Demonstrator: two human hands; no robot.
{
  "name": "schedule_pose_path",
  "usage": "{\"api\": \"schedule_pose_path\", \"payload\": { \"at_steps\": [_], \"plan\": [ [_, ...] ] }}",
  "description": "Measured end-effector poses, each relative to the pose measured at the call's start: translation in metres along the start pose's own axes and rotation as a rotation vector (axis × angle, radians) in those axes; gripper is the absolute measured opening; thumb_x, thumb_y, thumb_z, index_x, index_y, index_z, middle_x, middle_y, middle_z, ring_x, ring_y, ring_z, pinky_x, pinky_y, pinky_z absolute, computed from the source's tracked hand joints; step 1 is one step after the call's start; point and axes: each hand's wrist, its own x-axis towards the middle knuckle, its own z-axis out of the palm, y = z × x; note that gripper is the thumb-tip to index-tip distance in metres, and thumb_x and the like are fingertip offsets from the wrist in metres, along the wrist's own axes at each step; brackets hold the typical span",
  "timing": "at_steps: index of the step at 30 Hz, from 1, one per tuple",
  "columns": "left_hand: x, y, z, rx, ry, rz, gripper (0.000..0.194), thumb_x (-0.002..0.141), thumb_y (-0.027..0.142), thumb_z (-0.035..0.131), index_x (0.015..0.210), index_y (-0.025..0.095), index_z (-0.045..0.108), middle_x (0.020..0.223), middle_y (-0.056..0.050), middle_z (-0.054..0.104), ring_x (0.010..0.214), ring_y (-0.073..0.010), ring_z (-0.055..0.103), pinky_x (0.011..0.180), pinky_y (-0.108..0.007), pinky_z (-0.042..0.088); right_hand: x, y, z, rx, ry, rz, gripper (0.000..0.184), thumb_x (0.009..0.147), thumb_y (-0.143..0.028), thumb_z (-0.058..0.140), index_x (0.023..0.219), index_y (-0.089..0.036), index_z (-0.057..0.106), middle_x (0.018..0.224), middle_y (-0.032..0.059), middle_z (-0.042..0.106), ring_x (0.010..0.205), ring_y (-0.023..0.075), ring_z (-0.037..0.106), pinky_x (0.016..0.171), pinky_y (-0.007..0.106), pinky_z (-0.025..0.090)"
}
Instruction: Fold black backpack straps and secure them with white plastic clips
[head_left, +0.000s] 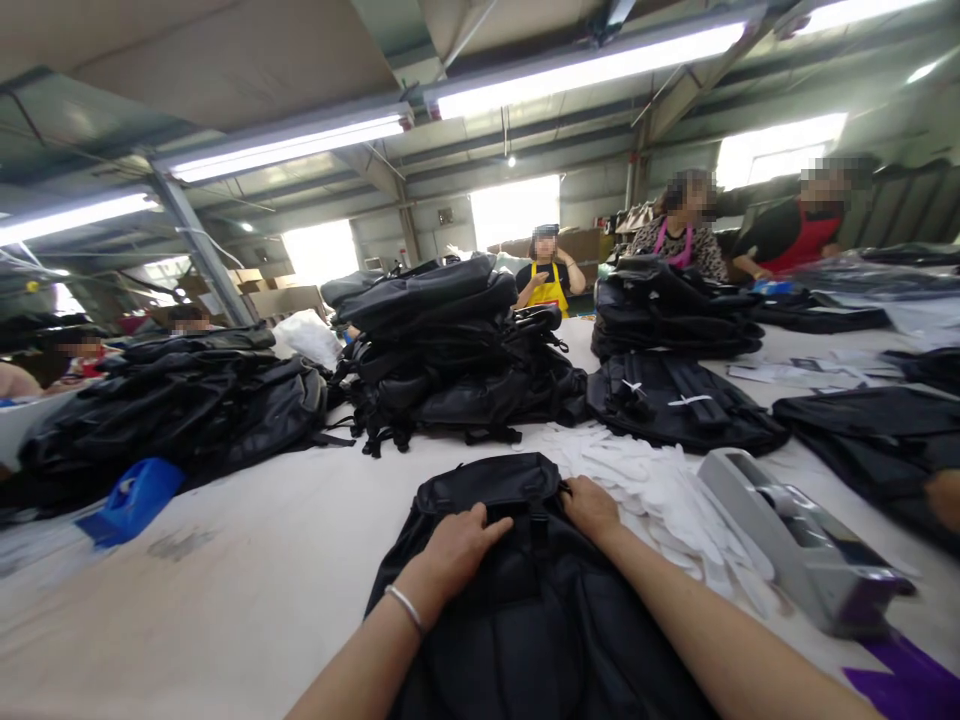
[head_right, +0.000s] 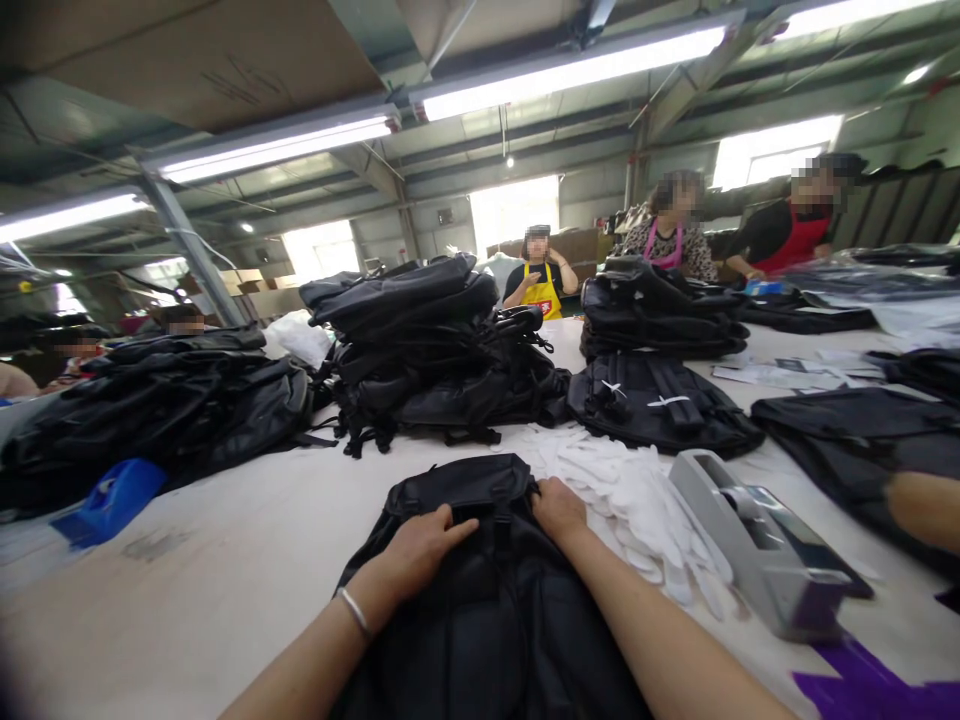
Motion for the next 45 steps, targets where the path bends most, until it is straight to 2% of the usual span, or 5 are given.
{"api": "schedule_pose_path", "payload": {
  "at_steps": [6,15,28,36,45],
  "plan": [
    [0.008,0.016,0.019,-0.117,-0.020,-0.227,0.025,0.089,0.019,0.045,0.096,0.021,0.069,0.096,-0.010,0.059,0.082,-0.0202,0.061,0.074,-0.032,0.049,-0.009,0.001,-0.011,0.055,0.047,-0.071,0.029,0.088,-0.030,0.047,0.100,-0.017,0.070,0.103,0.0127,0.067,0.098,0.0247,0.062,0.083,0.032,0.043],
    [0.000,0.016,0.013,-0.765,0.523,-0.585,0.021,0.086,0.031,0.054,0.092,0.020,0.071,0.091,-0.005,0.070,0.087,-0.0178,0.065,0.084,-0.030,0.050,-0.068,-0.070,-0.067,0.397,0.119,-0.470,0.030,0.087,-0.021,0.045,0.106,-0.018,0.068,0.105,0.0093,0.067,0.099,0.0208,0.061,0.093,0.030,0.044],
    [-0.027,0.014,-0.018,-0.842,0.746,-0.661,0.035,0.091,0.048,0.046,0.091,0.019,0.065,0.077,-0.003,0.069,0.072,-0.0178,0.065,0.071,-0.027,0.052,-0.081,-0.131,-0.017,0.393,-0.127,-0.516,0.017,0.084,-0.022,0.055,0.084,-0.017,0.072,0.083,0.0054,0.067,0.081,0.0193,0.061,0.075,0.028,0.044],
    [-0.019,0.019,-0.003,-0.082,0.039,-0.686,0.035,0.093,0.021,0.030,0.101,0.012,0.064,0.093,-0.020,0.067,0.086,-0.0280,0.068,0.072,-0.037,0.053,-0.102,-0.120,-0.003,0.268,-0.003,-0.604,0.025,0.085,-0.008,0.046,0.079,-0.017,0.068,0.086,0.0065,0.058,0.081,0.0166,0.055,0.075,0.025,0.044],
    [-0.018,0.028,0.003,-0.104,-0.133,-0.393,0.033,0.083,0.005,0.040,0.098,0.010,0.069,0.092,-0.022,0.068,0.088,-0.0324,0.067,0.076,-0.044,0.053,-0.097,-0.109,0.005,0.030,0.000,-0.760,0.049,0.085,-0.004,0.043,0.131,-0.015,0.054,0.098,0.0109,0.062,0.086,0.0215,0.059,0.078,0.030,0.048]
  ]
}}
